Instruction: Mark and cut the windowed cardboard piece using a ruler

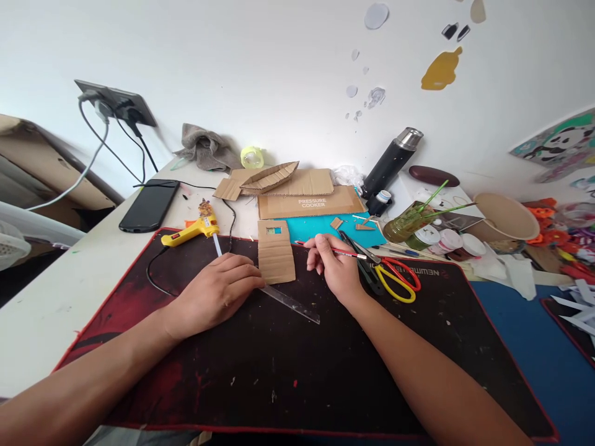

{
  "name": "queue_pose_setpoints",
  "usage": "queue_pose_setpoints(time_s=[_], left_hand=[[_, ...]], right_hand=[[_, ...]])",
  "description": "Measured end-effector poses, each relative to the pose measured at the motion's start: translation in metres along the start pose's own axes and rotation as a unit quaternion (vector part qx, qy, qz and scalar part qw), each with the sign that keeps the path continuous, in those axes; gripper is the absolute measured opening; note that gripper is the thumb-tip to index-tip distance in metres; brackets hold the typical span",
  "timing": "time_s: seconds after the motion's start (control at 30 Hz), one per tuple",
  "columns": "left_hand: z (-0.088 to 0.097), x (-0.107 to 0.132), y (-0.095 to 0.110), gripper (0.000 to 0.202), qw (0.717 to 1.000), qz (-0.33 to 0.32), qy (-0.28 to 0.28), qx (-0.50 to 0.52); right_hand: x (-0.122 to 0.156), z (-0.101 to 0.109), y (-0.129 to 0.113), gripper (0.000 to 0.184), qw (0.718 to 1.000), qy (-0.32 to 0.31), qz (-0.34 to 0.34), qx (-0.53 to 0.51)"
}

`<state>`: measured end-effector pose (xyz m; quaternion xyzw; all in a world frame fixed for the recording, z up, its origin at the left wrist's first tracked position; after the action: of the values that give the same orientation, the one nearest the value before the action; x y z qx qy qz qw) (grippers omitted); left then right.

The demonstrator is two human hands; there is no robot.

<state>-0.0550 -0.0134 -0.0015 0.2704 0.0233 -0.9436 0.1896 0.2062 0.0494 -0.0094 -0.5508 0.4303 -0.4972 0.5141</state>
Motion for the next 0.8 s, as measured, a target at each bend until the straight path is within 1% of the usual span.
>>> queue_pose_setpoints(time_s=[0.1, 0.2, 0.3, 0.47, 0.53, 0.6, 0.7, 0.73, 0.8], left_hand=[[-0.002, -0.002, -0.001, 0.021, 1.000, 0.008, -0.002, 0.016], [-0.002, -0.003, 0.000, 0.019, 1.000, 0.012, 0.005, 0.027], [-0.003, -0.004, 0.002, 0.018, 0.999, 0.007, 0.001, 0.041], [-0.004, -0.004, 0.005, 0.021, 0.998, -0.023, -0.018, 0.050], [-0.002, -0.003, 0.006, 0.022, 0.999, -0.027, -0.011, 0.030], [0.002, 0.001, 0.008, 0.023, 0.999, -0.013, 0.016, -0.025], [0.007, 0.006, 0.009, 0.030, 0.992, 0.018, 0.062, -0.111], [0.007, 0.008, 0.009, 0.030, 0.991, 0.019, 0.066, -0.119], [0.007, 0.009, 0.007, 0.029, 0.993, 0.013, 0.054, -0.104]], right_hand=[[-0.001, 0.002, 0.002, 0.051, 1.000, 0.010, 0.021, 0.017], [-0.002, 0.003, 0.006, 0.048, 0.999, 0.009, 0.018, 0.041], [-0.001, 0.001, 0.008, 0.047, 0.998, -0.022, 0.002, 0.055], [0.000, -0.002, 0.007, 0.046, 0.995, -0.060, 0.011, 0.077], [-0.001, -0.002, 0.008, 0.045, 0.994, -0.069, 0.014, 0.086], [-0.002, -0.001, 0.008, 0.043, 0.992, -0.075, 0.017, 0.104], [-0.002, -0.001, 0.010, 0.041, 0.989, -0.080, 0.020, 0.121], [-0.002, -0.001, 0.011, 0.040, 0.989, -0.080, 0.020, 0.122], [-0.002, -0.001, 0.012, 0.039, 0.989, -0.080, 0.021, 0.122]])
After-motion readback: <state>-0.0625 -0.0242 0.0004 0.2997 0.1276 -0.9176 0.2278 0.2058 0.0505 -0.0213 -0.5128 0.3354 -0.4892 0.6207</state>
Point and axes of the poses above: each hand's wrist, its own x-axis away from the middle knuckle, its own z-axis out of the back of the hand, y = z × x, the point moved 2 cm from there along -x, towards the middle knuckle, and after that the axes turned 14 degrees about -z, right-handed, at the moved point
